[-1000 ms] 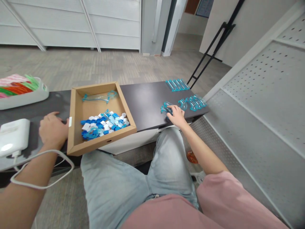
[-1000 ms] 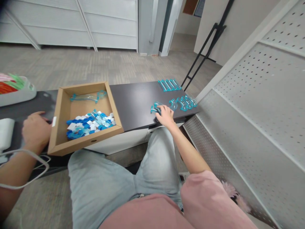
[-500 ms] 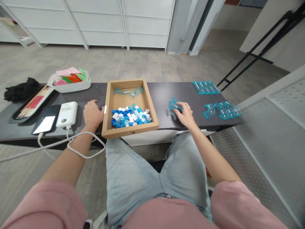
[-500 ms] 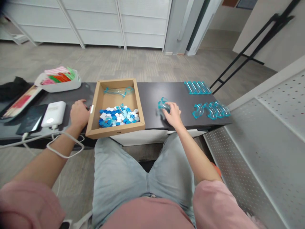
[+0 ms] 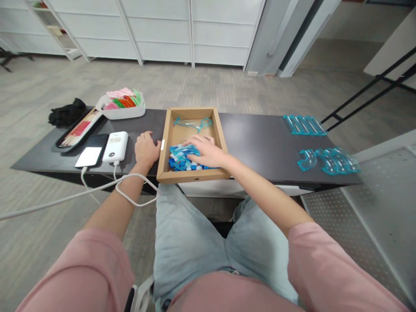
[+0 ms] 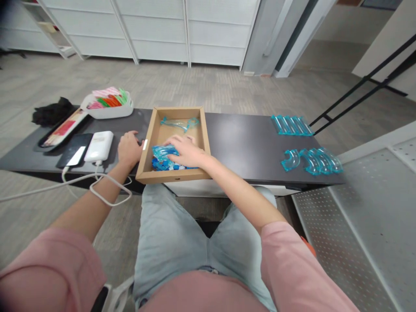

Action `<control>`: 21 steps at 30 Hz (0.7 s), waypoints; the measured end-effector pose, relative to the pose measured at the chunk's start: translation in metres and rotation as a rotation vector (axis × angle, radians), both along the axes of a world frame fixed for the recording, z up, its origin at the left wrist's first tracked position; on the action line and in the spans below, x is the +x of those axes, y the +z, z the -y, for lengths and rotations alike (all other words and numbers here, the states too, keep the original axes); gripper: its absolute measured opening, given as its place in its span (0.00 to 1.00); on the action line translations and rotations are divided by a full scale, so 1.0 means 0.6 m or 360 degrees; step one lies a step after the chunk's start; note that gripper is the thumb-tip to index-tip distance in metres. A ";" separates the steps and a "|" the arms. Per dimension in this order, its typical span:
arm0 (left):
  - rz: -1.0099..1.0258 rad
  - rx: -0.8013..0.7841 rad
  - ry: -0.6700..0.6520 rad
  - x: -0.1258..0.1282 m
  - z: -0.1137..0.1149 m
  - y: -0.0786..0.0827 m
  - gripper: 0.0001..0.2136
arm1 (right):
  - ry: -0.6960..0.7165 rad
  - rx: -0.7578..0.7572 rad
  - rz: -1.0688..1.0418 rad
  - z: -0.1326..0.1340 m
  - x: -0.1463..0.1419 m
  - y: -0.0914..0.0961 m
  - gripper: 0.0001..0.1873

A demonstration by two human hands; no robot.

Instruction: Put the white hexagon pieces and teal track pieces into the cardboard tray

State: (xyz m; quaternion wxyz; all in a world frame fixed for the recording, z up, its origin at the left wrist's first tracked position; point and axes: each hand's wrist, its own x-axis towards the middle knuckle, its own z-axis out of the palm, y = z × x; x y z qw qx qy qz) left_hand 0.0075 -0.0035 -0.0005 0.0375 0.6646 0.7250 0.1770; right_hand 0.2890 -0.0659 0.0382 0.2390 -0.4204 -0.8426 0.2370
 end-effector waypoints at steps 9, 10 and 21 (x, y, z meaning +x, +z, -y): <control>-0.0006 0.0012 -0.0011 -0.003 -0.001 -0.006 0.29 | -0.0757 0.0076 0.0120 -0.067 0.057 -0.032 0.32; -0.0011 0.0003 -0.0008 -0.002 0.000 -0.005 0.29 | -0.0841 0.0106 0.0130 -0.069 0.074 -0.036 0.33; -0.0138 -0.0098 -0.0010 0.005 0.005 0.017 0.34 | -0.1831 0.0217 0.0664 0.109 0.444 -0.085 0.37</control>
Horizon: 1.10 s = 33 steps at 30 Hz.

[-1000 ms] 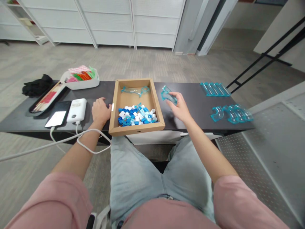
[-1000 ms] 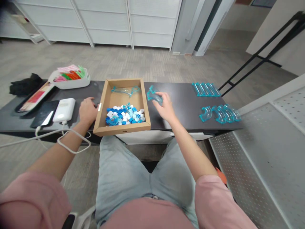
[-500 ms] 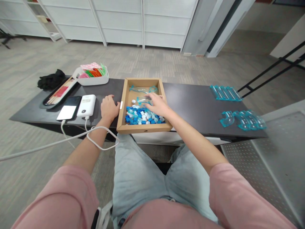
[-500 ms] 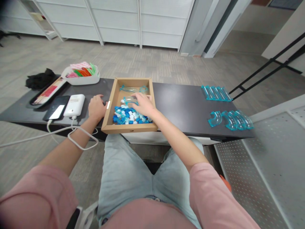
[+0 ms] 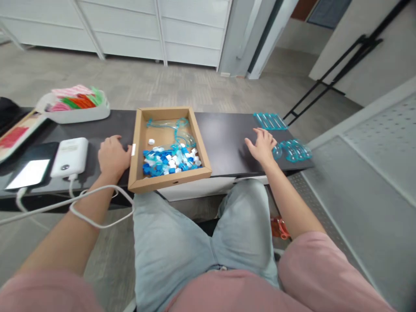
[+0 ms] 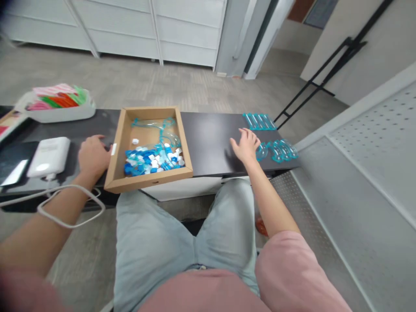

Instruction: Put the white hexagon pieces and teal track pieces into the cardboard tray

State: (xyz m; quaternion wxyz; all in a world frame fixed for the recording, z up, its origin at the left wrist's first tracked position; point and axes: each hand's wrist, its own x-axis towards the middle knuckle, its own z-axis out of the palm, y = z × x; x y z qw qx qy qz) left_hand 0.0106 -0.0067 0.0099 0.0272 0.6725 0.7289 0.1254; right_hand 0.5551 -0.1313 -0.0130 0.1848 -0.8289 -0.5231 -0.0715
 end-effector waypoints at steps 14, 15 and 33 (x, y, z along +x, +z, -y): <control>0.0266 -0.0083 0.0150 0.001 0.019 0.009 0.45 | -0.0329 -0.0326 -0.0224 0.114 0.093 0.005 0.42; 0.0307 -0.0095 0.0142 -0.001 0.019 0.009 0.45 | -0.0233 -0.0301 -0.0236 0.110 0.084 0.004 0.40; 0.0020 -0.0042 0.0009 -0.003 0.003 0.003 0.25 | 0.0605 -0.0077 -0.0489 -0.029 -0.164 -0.009 0.35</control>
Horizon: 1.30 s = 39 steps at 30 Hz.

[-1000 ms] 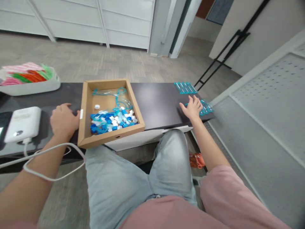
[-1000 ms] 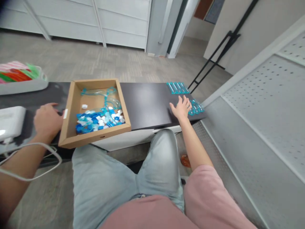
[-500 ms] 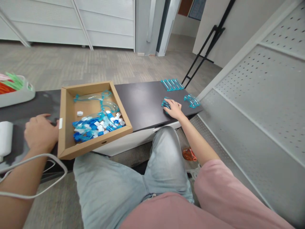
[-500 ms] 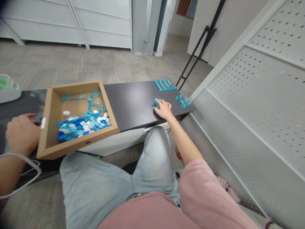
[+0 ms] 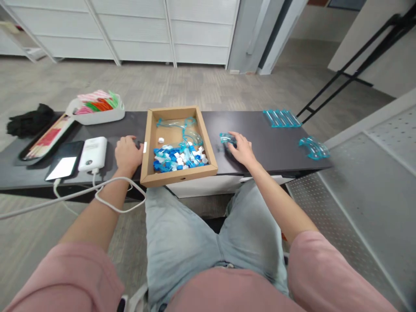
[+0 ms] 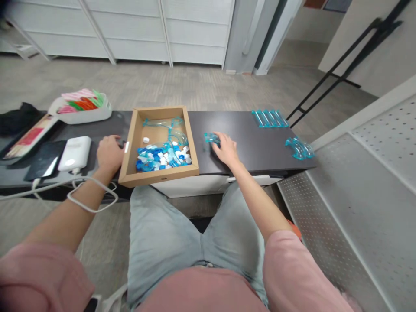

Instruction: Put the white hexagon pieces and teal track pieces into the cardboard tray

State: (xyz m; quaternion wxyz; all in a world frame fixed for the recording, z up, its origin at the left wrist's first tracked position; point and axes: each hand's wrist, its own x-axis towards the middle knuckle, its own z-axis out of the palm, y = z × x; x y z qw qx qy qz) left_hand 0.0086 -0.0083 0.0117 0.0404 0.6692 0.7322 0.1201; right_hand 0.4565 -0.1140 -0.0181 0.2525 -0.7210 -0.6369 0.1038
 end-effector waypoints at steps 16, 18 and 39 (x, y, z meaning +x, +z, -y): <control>0.0123 0.0147 -0.0033 -0.007 -0.008 -0.025 0.26 | 0.0636 0.0283 -0.0382 -0.209 -0.206 0.081 0.33; 0.0108 0.0140 -0.0042 -0.006 -0.007 -0.024 0.26 | 0.0794 0.0143 -0.0404 -0.232 -0.257 0.077 0.31; 0.0141 0.0128 -0.0058 -0.005 -0.007 -0.027 0.25 | 0.0728 -0.0422 -0.1734 -0.217 -0.315 0.102 0.36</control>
